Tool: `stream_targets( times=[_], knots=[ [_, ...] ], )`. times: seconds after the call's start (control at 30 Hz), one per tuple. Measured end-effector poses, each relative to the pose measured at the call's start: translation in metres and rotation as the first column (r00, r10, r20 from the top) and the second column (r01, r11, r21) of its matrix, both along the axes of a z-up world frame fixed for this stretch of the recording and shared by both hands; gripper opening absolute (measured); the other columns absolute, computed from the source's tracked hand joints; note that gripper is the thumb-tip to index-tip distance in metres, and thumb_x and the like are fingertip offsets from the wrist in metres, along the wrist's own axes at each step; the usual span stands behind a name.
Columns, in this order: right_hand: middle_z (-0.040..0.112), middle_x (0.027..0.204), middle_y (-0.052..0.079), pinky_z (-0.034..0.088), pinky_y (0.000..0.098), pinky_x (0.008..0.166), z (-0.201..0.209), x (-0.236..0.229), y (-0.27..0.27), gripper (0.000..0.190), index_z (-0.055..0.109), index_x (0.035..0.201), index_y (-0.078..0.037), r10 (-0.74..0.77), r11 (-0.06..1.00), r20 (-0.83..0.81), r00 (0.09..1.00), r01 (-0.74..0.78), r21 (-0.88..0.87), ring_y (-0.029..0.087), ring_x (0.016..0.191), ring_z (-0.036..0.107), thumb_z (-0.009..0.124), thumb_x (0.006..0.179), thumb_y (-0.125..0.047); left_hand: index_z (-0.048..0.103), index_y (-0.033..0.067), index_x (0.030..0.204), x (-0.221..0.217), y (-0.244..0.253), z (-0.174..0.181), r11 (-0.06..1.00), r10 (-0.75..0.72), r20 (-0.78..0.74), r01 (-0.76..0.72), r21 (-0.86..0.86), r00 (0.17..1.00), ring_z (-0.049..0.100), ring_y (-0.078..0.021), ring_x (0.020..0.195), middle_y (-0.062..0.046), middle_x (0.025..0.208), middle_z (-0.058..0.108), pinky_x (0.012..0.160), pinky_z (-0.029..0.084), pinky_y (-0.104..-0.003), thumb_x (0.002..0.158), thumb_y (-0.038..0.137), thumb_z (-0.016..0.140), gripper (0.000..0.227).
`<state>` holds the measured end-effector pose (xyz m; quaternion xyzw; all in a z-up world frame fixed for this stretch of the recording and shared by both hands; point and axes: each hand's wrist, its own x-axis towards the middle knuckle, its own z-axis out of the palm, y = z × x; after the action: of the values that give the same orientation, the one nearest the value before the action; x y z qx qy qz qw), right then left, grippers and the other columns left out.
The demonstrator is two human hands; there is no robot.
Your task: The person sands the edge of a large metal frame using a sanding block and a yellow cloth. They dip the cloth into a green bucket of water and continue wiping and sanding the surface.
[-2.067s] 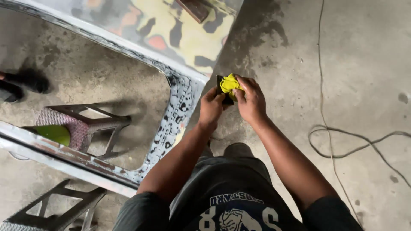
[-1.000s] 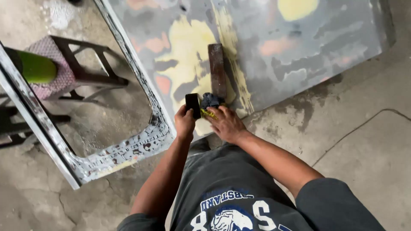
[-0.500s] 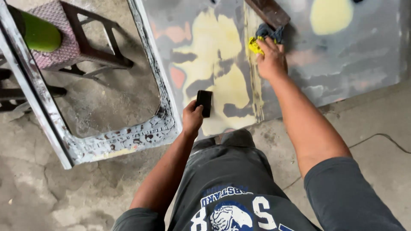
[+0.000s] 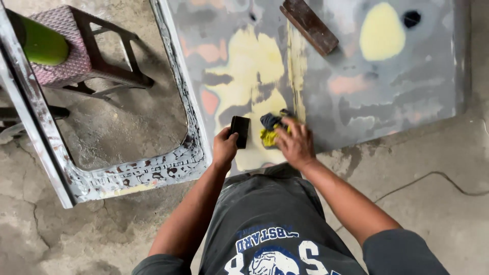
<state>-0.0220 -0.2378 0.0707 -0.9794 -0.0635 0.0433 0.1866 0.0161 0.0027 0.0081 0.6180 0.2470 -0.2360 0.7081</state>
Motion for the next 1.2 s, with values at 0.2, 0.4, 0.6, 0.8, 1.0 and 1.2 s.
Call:
stream_targets(
  times=[0.2, 0.4, 0.6, 0.8, 1.0, 1.2],
  knots=[
    [0.048, 0.156, 0.014, 0.04, 0.0514, 0.111, -0.046, 0.135, -0.069, 0.038, 0.064, 0.134, -0.01, -0.051, 0.998, 0.287, 0.957, 0.039, 0.047, 0.044, 0.134, 0.044, 0.071, 0.099, -0.02, 0.07, -0.0036, 0.116, -0.002, -0.01, -0.006, 0.988, 0.056, 0.046, -0.062, 0.142, 0.997, 0.066, -0.0116, 0.083, -0.006, 0.095, 0.074, 0.076, 0.053, -0.028, 0.094, 0.008, 0.061, 0.026],
    [0.062, 0.131, 0.008, 0.047, 0.0495, 0.1, -0.011, 0.173, -0.084, 0.027, 0.068, 0.114, -0.013, 0.06, 0.996, 0.123, 0.991, -0.067, 0.053, 0.036, 0.116, 0.052, 0.074, 0.089, -0.02, 0.07, -0.0048, 0.113, 0.007, -0.051, 0.021, 0.958, 0.283, -0.025, -0.284, -0.044, 0.959, 0.063, -0.0123, 0.074, -0.005, 0.087, 0.069, 0.067, 0.054, -0.031, 0.102, 0.02, 0.058, 0.03],
    [0.06, 0.132, 0.007, 0.047, 0.047, 0.098, 0.014, 0.091, -0.106, 0.031, 0.068, 0.118, -0.014, 0.601, 0.789, -0.188, 0.777, -0.615, -0.022, 0.031, 0.121, 0.052, 0.063, 0.093, -0.033, 0.07, -0.0037, 0.111, 0.027, -0.1, 0.022, 0.935, 0.341, 0.025, -0.336, -0.114, 0.94, 0.067, -0.0123, 0.074, -0.005, 0.089, 0.071, 0.067, 0.056, -0.03, 0.102, 0.021, 0.058, 0.029],
    [0.048, 0.148, 0.01, 0.04, 0.0522, 0.107, -0.015, 0.099, -0.129, 0.039, 0.061, 0.129, -0.016, 0.661, 0.746, 0.034, 0.749, -0.652, -0.133, 0.032, 0.131, 0.047, 0.059, 0.097, -0.039, 0.071, -0.006, 0.113, 0.018, -0.115, 0.011, 0.92, 0.391, 0.081, -0.389, -0.04, 0.917, 0.063, -0.0109, 0.074, -0.005, 0.089, 0.07, 0.065, 0.052, -0.03, 0.105, 0.02, 0.059, 0.03],
    [0.03, 0.171, 0.01, 0.03, 0.0535, 0.123, -0.054, 0.218, -0.1, 0.052, 0.048, 0.152, -0.014, 0.365, 0.931, 0.066, 0.928, -0.363, -0.05, 0.041, 0.153, 0.029, 0.061, 0.104, -0.031, 0.07, -0.0043, 0.119, -0.018, -0.102, 0.022, 0.855, 0.518, 0.068, -0.515, -0.06, 0.853, 0.067, -0.0099, 0.079, -0.003, 0.095, 0.073, 0.072, 0.057, -0.028, 0.101, 0.015, 0.061, 0.028],
    [0.025, 0.165, 0.022, 0.019, 0.0628, 0.117, -0.029, 0.238, -0.015, 0.071, 0.04, 0.161, -0.022, 0.337, 0.941, 0.033, 0.941, -0.336, -0.046, 0.049, 0.149, 0.02, 0.063, 0.096, -0.039, 0.067, -0.0036, 0.127, -0.038, -0.069, 0.003, 0.782, 0.621, 0.162, -0.622, -0.05, 0.767, 0.067, -0.009, 0.088, -0.003, 0.105, 0.073, 0.078, 0.057, -0.027, 0.096, 0.004, 0.063, 0.032]
  ],
)
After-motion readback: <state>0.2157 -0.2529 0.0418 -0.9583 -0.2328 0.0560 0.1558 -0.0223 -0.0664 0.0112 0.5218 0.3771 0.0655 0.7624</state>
